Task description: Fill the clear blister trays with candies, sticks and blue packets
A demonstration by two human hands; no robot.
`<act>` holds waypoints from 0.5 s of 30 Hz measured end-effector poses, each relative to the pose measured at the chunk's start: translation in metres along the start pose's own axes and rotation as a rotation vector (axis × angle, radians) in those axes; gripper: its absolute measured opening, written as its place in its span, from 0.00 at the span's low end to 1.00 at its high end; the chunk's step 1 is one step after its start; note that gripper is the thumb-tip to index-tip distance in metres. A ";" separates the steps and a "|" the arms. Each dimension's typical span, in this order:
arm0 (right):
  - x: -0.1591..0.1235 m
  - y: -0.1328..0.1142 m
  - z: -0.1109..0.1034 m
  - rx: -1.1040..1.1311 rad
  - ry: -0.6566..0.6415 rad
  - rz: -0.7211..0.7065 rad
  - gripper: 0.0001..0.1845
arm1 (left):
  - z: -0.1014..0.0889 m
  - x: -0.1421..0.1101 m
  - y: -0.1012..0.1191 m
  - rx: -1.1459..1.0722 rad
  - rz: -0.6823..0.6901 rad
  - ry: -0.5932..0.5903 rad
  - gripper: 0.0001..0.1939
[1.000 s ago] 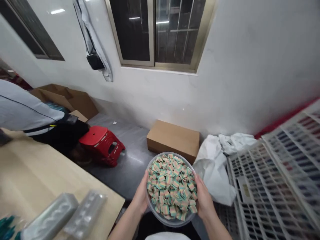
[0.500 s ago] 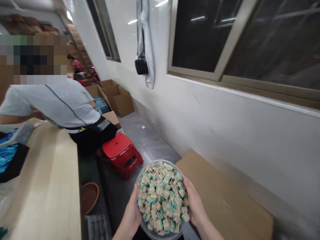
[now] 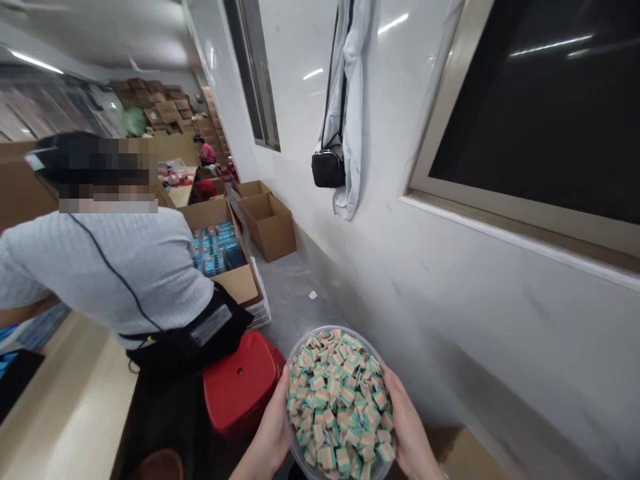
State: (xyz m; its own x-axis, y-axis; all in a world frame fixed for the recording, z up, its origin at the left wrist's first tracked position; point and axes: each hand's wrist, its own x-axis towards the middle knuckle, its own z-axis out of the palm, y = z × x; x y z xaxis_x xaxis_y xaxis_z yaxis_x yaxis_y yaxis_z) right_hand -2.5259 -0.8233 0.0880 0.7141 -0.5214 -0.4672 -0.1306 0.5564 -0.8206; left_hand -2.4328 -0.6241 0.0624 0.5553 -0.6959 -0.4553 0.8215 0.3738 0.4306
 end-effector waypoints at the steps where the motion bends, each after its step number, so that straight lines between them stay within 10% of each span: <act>1: 0.020 -0.010 0.006 -0.005 -0.017 0.014 0.28 | 0.003 0.018 0.012 -0.002 -0.004 -0.008 0.35; 9: 0.203 -0.080 0.067 -0.132 -0.201 -0.003 0.30 | 0.018 0.167 0.100 -0.097 0.088 -0.053 0.36; 15: 0.305 -0.123 0.129 -0.196 -0.246 0.029 0.29 | 0.045 0.230 0.179 -0.132 0.213 -0.026 0.35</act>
State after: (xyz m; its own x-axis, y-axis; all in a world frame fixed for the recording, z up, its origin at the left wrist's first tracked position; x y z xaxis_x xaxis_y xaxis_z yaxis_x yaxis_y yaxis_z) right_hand -2.2032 -0.9672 0.0890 0.8501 -0.3214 -0.4171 -0.2664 0.4207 -0.8672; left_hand -2.1643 -0.7449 0.0696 0.7154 -0.6077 -0.3448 0.6973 0.5891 0.4083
